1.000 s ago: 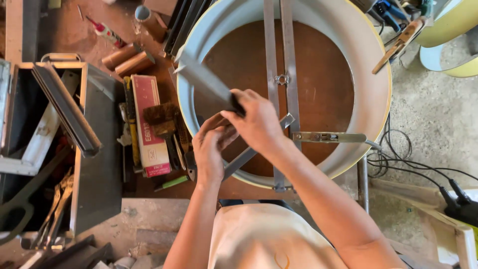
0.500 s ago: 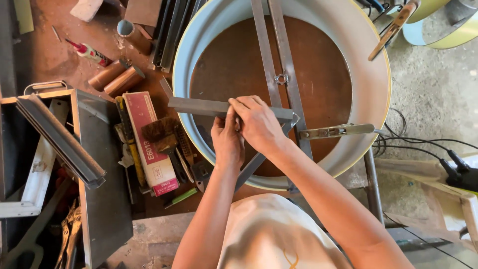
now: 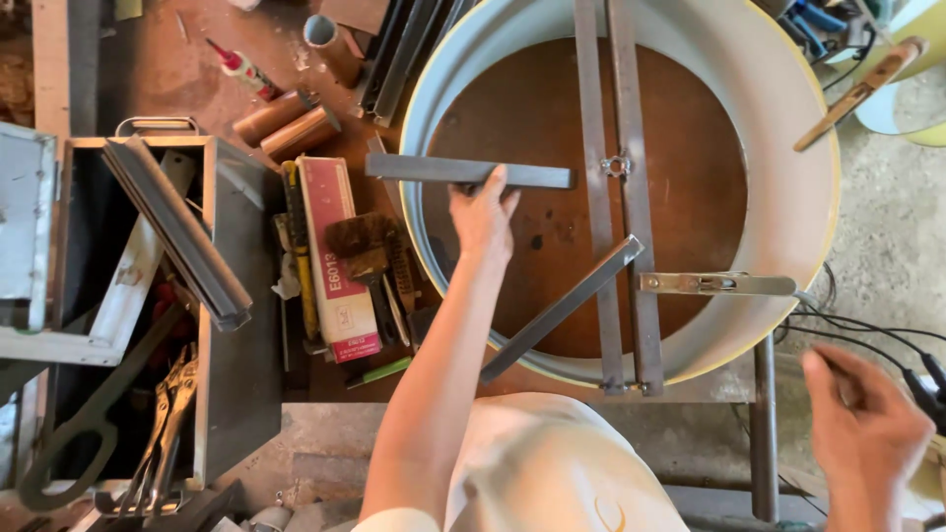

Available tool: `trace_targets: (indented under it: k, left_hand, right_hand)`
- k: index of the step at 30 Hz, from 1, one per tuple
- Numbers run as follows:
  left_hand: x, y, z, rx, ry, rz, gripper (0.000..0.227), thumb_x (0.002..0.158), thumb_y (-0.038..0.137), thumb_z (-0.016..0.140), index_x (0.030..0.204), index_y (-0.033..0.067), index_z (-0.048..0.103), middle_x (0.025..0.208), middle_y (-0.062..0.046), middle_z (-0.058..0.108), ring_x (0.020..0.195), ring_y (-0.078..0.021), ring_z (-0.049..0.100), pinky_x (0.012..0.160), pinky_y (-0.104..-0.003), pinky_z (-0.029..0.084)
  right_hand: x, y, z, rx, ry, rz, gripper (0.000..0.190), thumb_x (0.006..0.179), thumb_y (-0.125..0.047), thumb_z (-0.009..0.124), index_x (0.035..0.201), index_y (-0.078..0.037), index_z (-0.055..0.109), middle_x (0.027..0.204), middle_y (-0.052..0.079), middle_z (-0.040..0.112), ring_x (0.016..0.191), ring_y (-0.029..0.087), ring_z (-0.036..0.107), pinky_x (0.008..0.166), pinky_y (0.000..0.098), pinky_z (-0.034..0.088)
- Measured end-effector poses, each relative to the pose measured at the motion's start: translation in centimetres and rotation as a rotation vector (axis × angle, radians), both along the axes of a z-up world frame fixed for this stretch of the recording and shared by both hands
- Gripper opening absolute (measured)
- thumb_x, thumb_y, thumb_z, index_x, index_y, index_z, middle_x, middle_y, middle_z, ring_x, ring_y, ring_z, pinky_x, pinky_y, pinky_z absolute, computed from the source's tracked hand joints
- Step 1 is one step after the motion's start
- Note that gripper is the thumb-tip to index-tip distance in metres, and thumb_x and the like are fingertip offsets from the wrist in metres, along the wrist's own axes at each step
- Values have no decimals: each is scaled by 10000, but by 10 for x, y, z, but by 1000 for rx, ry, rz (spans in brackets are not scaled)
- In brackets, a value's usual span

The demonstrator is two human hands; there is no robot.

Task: Measuring, marking, and grinding metal bars for fabrication using an angle grinder and square ruler.

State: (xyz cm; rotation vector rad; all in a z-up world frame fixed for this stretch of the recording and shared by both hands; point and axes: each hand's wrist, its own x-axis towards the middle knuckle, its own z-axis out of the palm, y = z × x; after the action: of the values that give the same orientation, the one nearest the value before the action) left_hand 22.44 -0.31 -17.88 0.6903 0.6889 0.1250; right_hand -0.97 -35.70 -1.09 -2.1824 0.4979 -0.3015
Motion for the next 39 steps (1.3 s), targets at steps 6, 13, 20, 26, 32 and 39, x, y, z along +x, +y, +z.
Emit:
trace_targets:
  k: [6, 13, 20, 26, 32, 39]
  left_hand:
    - [11, -25, -41, -138, -49, -63, 517, 888, 46, 731, 1313, 133, 451, 1270, -66, 585, 1114, -239, 625, 907, -515, 532]
    - [5, -14, -41, -185, -2, -101, 412, 929, 42, 735, 1256, 128, 500, 1134, -61, 622, 1005, -217, 626, 786, -457, 536]
    - [4, -11, -30, -290, -107, -78, 321, 937, 46, 701, 1208, 79, 533, 1076, -69, 646, 931, -201, 657, 928, -520, 619]
    - [6, -11, -17, -322, -112, -26, 367, 944, 79, 687, 1256, 72, 492, 1143, -90, 623, 971, -215, 649, 993, -549, 598]
    - [6, -8, -23, -338, -122, -39, 359, 948, 102, 689, 1234, 27, 485, 1153, -116, 630, 1028, -248, 659, 995, -557, 583]
    - [4, -5, -29, -375, -123, -71, 303, 968, 103, 701, 1166, 21, 487, 1148, -126, 627, 1037, -252, 641, 1017, -559, 585]
  right_hand:
    - [-45, -7, -22, -63, 189, -109, 206, 1074, -167, 805, 1179, 6, 764, 837, -22, 649, 734, -2, 513, 707, 178, 407]
    - [-55, 6, -22, -45, 237, -89, 220, 1001, -186, 778, 1135, -13, 763, 866, -16, 709, 812, 11, 571, 741, 165, 456]
    - [-52, 15, -15, -108, 383, -73, 276, 942, -214, 778, 1168, -56, 786, 884, 41, 746, 800, 68, 616, 735, 236, 482]
    - [-51, 17, -20, -60, 435, -55, 275, 929, -216, 768, 1153, -59, 787, 899, 43, 760, 819, 75, 634, 756, 239, 500]
    - [-54, 16, -30, -24, 503, -63, 278, 934, -221, 767, 1164, -67, 786, 909, 51, 766, 843, 83, 653, 789, 247, 510]
    - [-54, 15, -35, -31, 502, -43, 286, 931, -234, 767, 1167, -73, 785, 919, 42, 775, 850, 73, 664, 799, 244, 512]
